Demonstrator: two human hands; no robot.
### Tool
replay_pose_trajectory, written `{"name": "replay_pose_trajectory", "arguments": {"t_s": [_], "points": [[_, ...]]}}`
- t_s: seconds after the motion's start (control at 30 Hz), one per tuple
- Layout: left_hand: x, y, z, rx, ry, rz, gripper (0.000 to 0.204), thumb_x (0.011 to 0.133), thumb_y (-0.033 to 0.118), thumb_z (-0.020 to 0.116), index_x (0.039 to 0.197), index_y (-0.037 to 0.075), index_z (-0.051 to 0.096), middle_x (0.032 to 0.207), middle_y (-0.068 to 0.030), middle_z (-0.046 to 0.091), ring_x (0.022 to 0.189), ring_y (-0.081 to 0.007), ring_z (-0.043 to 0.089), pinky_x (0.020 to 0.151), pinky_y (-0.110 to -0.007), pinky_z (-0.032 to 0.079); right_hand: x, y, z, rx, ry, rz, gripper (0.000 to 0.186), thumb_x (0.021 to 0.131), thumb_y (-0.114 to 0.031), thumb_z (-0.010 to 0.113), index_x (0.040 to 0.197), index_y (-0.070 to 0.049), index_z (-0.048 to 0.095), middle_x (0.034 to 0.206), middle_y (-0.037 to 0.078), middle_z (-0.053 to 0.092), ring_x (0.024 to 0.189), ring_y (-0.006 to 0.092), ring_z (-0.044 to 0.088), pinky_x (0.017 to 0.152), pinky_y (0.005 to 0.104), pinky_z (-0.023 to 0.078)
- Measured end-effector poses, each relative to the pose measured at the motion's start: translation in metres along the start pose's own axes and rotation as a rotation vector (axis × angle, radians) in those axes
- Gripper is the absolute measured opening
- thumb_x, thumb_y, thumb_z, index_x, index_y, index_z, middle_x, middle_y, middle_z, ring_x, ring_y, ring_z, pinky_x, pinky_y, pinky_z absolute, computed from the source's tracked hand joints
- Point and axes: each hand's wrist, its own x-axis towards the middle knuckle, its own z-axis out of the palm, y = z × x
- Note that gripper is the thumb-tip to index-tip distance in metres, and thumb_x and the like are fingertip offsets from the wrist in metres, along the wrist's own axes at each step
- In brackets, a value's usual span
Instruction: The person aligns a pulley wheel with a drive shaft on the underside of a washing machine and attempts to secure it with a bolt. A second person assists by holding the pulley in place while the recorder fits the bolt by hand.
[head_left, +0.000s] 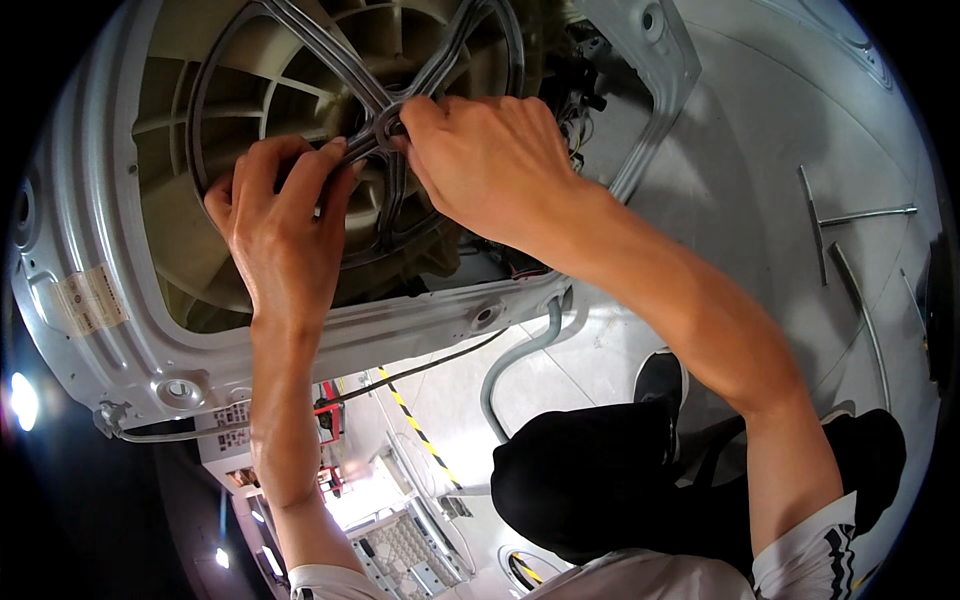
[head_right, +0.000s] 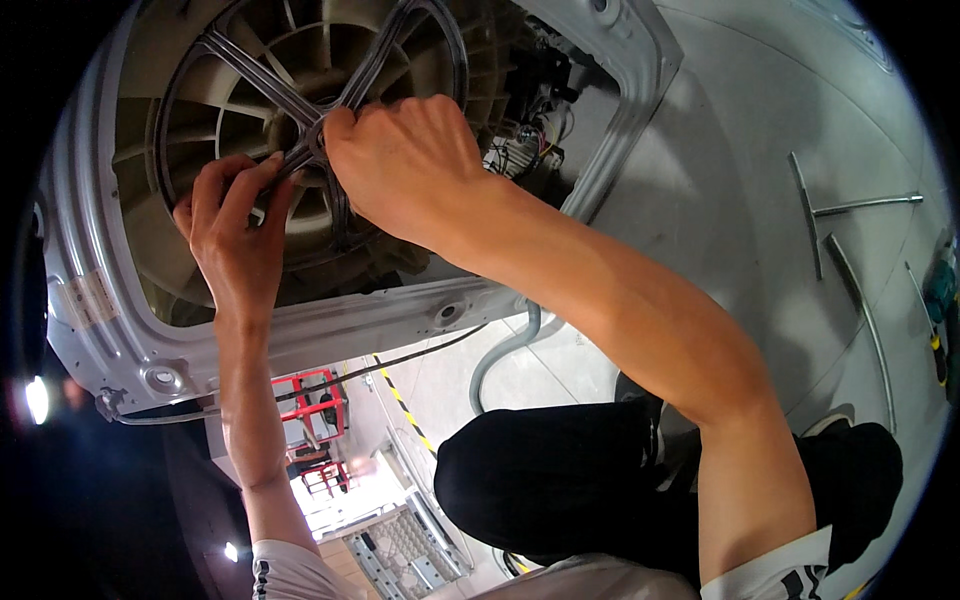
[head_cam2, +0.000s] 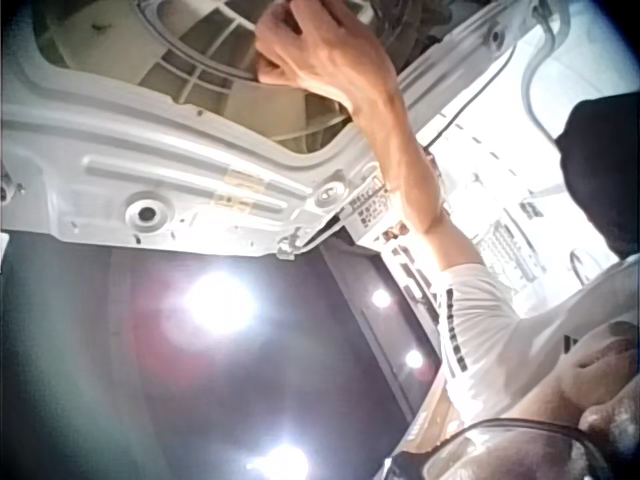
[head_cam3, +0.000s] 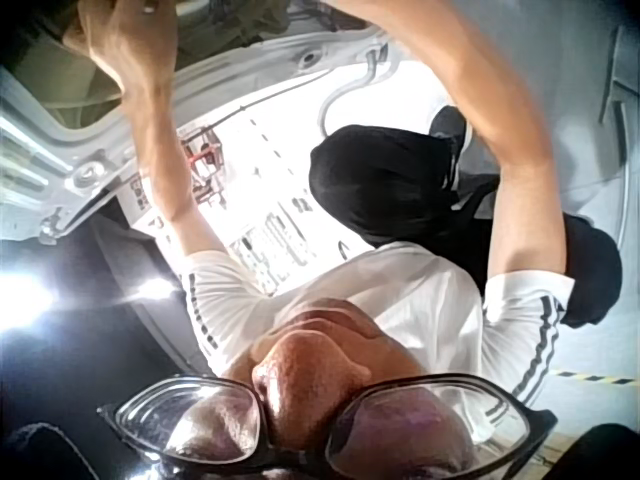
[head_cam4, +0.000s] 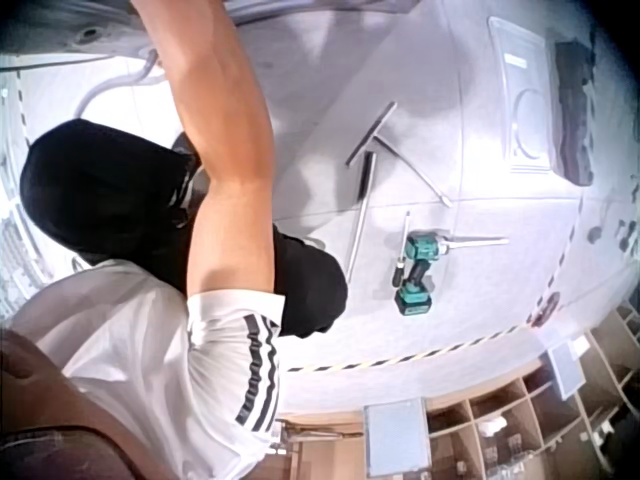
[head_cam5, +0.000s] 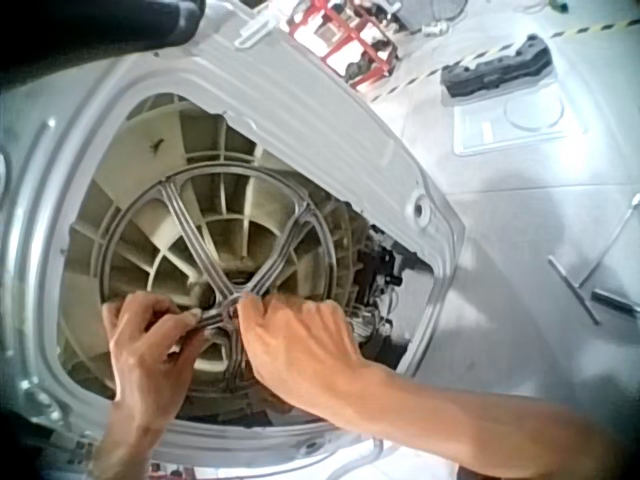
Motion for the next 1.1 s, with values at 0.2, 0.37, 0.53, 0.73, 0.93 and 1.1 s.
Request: {"name": "replay_pose_trajectory", "arguments": {"t_s": [0.2,0.37,0.53,0.73,0.93,1.1], "points": [[-0.001,0.000,0.001,-0.002,0.002,0.007,0.022,0.070,0.013,0.076,0.091,0.014,0.068,0.087,0.0007,0.057,0.083,-0.0178,0.055,0.080,-0.036,0.035,0.002,-0.001,0.000,0.119,-0.084,0.089,0.028,0.088,-0.024,0.050,0.078,-0.002,0.063,0.060,0.017,0.062,0.056,0.0341,0.063,0.052,0.0432,0.050],[0.000,0.000,0.001,0.016,-0.004,0.008,0.023,0.070,0.014,0.076,0.091,0.014,0.068,0.087,0.0008,0.057,0.084,-0.0176,0.055,0.079,-0.036,0.035,0.000,0.003,0.007,0.226,-0.088,0.123,0.030,0.090,-0.028,0.050,0.078,-0.003,0.062,0.059,0.015,0.060,0.053,0.0361,0.059,0.052,0.0452,0.047],[-0.002,0.000,0.000,0.013,-0.010,0.000,0.023,0.070,0.014,0.076,0.092,0.014,0.068,0.087,0.0009,0.057,0.084,-0.0176,0.055,0.079,-0.036,0.035,-0.002,0.002,0.007,0.202,0.070,0.149,0.016,0.082,-0.018,0.063,0.076,-0.004,0.060,0.064,0.012,0.061,0.061,0.0312,0.062,0.056,0.0404,0.048],[0.001,0.001,0.002,0.007,0.008,0.008,0.023,0.070,0.014,0.076,0.092,0.014,0.069,0.086,0.0011,0.058,0.083,-0.0176,0.055,0.078,-0.036,0.035,-0.004,0.013,0.022,0.313,0.411,-0.153,0.007,0.075,-0.006,0.064,0.081,-0.003,0.063,0.083,0.007,0.060,0.077,0.0269,0.063,0.062,0.0376,0.053],[0.000,0.001,0.001,0.002,0.016,0.008,0.023,0.070,0.014,0.076,0.092,0.014,0.069,0.085,0.0011,0.058,0.082,-0.0172,0.055,0.078,-0.036,0.035,-0.002,0.019,0.032,0.361,0.485,-0.232,0.009,0.074,-0.007,0.065,0.083,-0.004,0.065,0.085,0.006,0.061,0.078,0.0238,0.063,0.065,0.0346,0.053],[0.001,0.001,0.001,0.009,0.024,0.019,0.024,0.069,0.014,0.077,0.092,0.014,0.068,0.086,0.0010,0.058,0.082,-0.0172,0.055,0.078,-0.035,0.035,-0.004,0.015,0.025,0.351,0.417,-0.129,0.011,0.074,-0.011,0.067,0.082,-0.003,0.065,0.080,0.006,0.061,0.075,0.0250,0.063,0.063,0.0348,0.052]]}}
